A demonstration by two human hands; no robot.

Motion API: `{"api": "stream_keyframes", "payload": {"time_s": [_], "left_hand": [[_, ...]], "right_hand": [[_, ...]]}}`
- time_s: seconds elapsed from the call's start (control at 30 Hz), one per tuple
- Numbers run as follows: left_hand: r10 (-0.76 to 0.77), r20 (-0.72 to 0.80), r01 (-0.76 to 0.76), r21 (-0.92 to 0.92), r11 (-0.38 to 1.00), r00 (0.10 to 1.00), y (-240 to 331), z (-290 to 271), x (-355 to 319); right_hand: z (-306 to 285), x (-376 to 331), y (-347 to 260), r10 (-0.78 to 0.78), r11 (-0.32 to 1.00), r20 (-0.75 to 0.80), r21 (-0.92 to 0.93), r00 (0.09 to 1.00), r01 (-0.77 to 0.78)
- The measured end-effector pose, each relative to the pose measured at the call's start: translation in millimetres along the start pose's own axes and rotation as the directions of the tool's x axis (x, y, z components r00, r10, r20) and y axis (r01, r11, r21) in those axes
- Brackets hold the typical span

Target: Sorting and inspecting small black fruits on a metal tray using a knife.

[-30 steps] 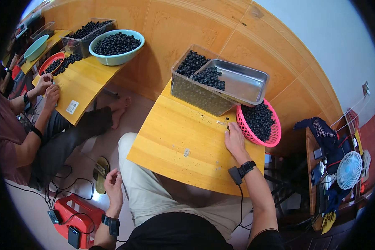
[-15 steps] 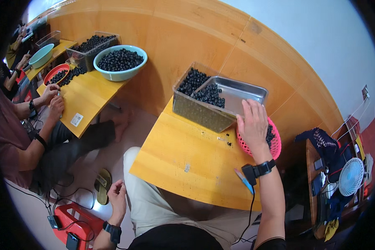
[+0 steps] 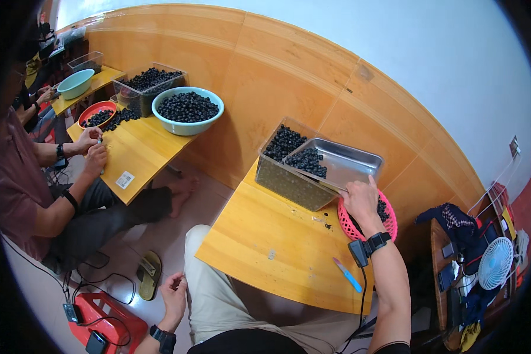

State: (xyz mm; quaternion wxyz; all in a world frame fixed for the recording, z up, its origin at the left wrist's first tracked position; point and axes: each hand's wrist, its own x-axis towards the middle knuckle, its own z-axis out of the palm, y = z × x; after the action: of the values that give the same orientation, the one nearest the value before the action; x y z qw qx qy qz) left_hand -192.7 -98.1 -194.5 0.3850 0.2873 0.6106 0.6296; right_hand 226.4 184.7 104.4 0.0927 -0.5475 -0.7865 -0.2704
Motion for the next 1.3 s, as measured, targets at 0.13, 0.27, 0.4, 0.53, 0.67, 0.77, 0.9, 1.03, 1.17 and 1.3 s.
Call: {"api": "stream_keyframes", "payload": {"time_s": [0.13,0.27,0.4,0.53,0.67,0.77,0.9,1.03,1.17,1.3], "left_hand": [[0.012,0.013,-0.012,0.008,1.000,1.000,1,-2,-4],[-0.004,0.000,0.004,-0.013,1.000,1.000,9,-2,-6],[0.006,0.009,-0.006,0.007,1.000,1.000,15,1,-8],[-0.013,0.004,0.013,-0.036,0.999,1.000,19,5,-9],[0.072,0.048,-0.072,-0.006,0.997,0.996,28,7,-8],[0.074,0.075,-0.074,-0.007,0.997,0.994,32,9,-10],[0.060,0.067,-0.061,0.011,0.998,0.996,47,13,-19],[0.051,0.078,-0.048,-0.038,0.998,0.996,51,16,-17],[0.066,0.113,-0.054,-0.104,0.993,0.991,61,21,-11],[0.097,0.113,-0.088,-0.084,0.993,0.989,87,31,-7]], "right_hand": [[-9,-6,11,0.103,0.994,-0.082,0.053,0.991,-0.099],[-31,-21,22,0.087,0.991,-0.222,0.116,0.971,-0.062],[-57,-61,19,0.163,0.967,-0.278,0.235,0.947,-0.097],[-71,-54,0,0.126,0.959,-0.341,0.282,0.932,-0.026],[-73,-71,-8,0.210,0.914,-0.328,0.400,0.921,-0.066],[-70,-87,-13,0.187,0.905,-0.329,0.424,0.926,-0.033],[-77,-102,-30,0.184,0.873,-0.333,0.488,0.925,0.001],[-80,-112,-44,0.114,0.867,-0.319,0.494,0.941,0.062],[-72,-118,-48,0.028,0.815,-0.359,0.549,0.933,0.187],[-70,-138,-57,-0.120,0.792,-0.444,0.497,0.888,0.355]]}}
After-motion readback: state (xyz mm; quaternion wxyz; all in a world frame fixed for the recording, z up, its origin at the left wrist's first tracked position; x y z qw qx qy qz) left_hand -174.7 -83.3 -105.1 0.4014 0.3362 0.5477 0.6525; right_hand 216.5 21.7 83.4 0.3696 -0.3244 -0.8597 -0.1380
